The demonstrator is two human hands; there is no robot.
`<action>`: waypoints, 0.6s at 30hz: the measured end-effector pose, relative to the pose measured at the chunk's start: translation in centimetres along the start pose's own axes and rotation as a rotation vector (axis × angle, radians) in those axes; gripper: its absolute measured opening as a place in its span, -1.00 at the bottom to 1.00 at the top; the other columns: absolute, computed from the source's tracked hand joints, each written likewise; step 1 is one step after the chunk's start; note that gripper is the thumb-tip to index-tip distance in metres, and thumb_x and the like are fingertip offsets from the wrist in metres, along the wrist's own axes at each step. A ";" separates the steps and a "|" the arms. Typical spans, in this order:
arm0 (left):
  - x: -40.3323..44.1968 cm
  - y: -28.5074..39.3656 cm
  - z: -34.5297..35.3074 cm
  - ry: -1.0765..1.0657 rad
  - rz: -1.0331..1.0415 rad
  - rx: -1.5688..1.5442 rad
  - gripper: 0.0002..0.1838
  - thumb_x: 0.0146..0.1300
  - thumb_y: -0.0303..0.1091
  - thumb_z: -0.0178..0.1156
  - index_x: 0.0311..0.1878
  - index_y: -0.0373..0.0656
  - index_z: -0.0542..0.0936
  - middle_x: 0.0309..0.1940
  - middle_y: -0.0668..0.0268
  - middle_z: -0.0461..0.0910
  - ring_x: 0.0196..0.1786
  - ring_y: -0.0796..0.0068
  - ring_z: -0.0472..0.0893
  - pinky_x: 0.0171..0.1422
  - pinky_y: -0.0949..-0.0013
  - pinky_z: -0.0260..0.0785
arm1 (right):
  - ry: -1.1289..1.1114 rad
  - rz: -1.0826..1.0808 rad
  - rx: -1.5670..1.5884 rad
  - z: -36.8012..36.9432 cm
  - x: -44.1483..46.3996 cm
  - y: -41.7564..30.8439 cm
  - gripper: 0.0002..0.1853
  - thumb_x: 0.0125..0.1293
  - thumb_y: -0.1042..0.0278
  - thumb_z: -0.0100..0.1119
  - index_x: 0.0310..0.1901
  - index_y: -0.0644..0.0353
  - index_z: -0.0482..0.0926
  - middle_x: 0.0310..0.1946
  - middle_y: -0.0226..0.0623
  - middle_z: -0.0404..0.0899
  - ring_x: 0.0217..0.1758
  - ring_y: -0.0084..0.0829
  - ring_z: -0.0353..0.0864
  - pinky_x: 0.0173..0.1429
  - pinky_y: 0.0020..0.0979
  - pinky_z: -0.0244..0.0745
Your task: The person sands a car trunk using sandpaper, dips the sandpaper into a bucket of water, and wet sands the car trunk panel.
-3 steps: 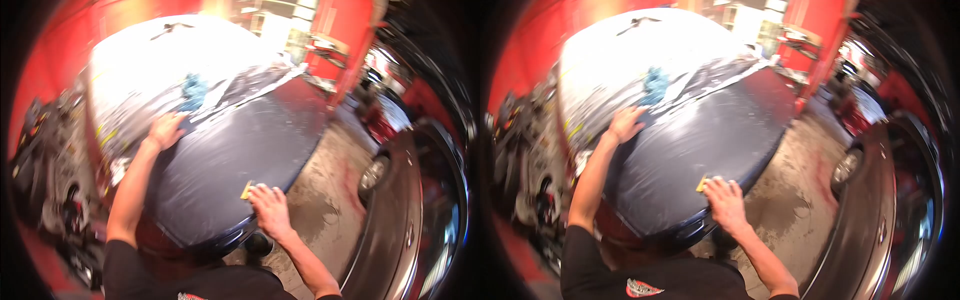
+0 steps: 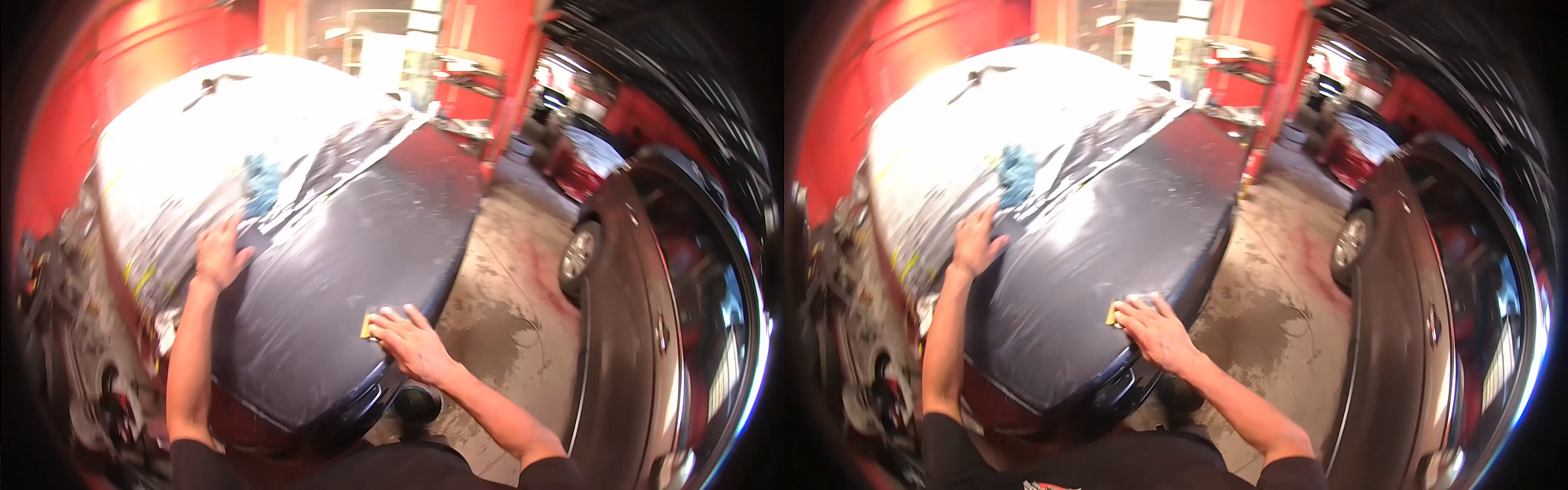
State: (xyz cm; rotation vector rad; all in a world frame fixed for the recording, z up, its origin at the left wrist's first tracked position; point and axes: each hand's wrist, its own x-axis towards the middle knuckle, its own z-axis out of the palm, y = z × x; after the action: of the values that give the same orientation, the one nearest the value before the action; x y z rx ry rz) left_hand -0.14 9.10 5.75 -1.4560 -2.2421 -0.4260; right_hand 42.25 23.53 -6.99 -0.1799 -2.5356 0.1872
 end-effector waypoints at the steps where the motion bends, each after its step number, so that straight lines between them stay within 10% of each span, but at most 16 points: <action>1: -0.2 -1.2 -0.2 0.090 0.042 0.005 -0.15 0.37 -0.21 0.54 0.68 -0.09 0.42 0.38 0.07 0.63 0.44 -0.04 0.61 0.57 -0.09 0.33 | 0.008 0.012 0.037 0.6 0.5 0.6 -0.60 0.68 0.31 0.18 0.46 0.04 0.59 0.58 -0.23 0.61 0.71 -0.11 0.50 0.76 0.32 0.19; 8: -9.1 7.2 -8.4 0.112 0.168 -0.501 -0.45 0.39 -0.47 0.42 0.43 -0.32 0.63 0.43 -0.06 0.64 0.50 -0.12 0.60 0.63 -0.01 0.40 | -0.178 0.381 -0.008 -0.9 4.2 7.4 -0.61 0.65 0.39 0.05 0.43 0.04 0.53 0.37 -0.07 0.68 0.52 0.01 0.62 0.68 0.33 0.32; 12: -16.1 11.7 -14.2 -0.317 0.346 -0.908 -0.51 0.30 -0.45 0.50 0.29 -0.32 0.73 0.15 0.03 0.82 0.26 -0.05 0.76 0.48 0.06 0.53 | -0.273 0.221 0.035 0.9 1.5 -1.7 -0.54 0.58 0.42 0.11 0.46 0.22 0.53 0.64 -0.19 0.51 0.77 -0.02 0.38 0.82 0.07 0.24; 14: -19.3 12.1 -14.1 -0.560 0.336 -1.027 -0.45 0.32 -0.34 0.51 0.36 -0.31 0.72 0.03 0.07 0.86 0.17 0.00 0.80 0.47 0.04 0.54 | -0.211 -0.023 0.063 1.1 -1.1 -3.1 -0.47 0.56 0.41 0.13 0.53 0.11 0.51 0.67 -0.23 0.48 0.77 -0.07 0.40 0.82 0.13 0.24; 18: -20.8 15.2 -13.1 -0.462 0.377 -0.983 -0.50 0.20 -0.42 0.60 0.23 -0.23 0.76 0.04 0.16 0.85 0.16 -0.02 0.77 0.36 0.07 0.57 | -0.241 0.245 0.015 -3.9 2.2 5.1 -0.48 0.53 0.43 0.15 0.48 -0.13 0.58 0.57 -0.26 0.56 0.65 0.01 0.51 0.79 0.24 0.21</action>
State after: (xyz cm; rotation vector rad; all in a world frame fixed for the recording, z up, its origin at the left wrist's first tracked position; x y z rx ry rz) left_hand 23.67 -7.34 6.73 -2.6256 -2.0487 -1.2857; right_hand 43.08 29.28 -3.48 -0.4900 -2.7446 0.3417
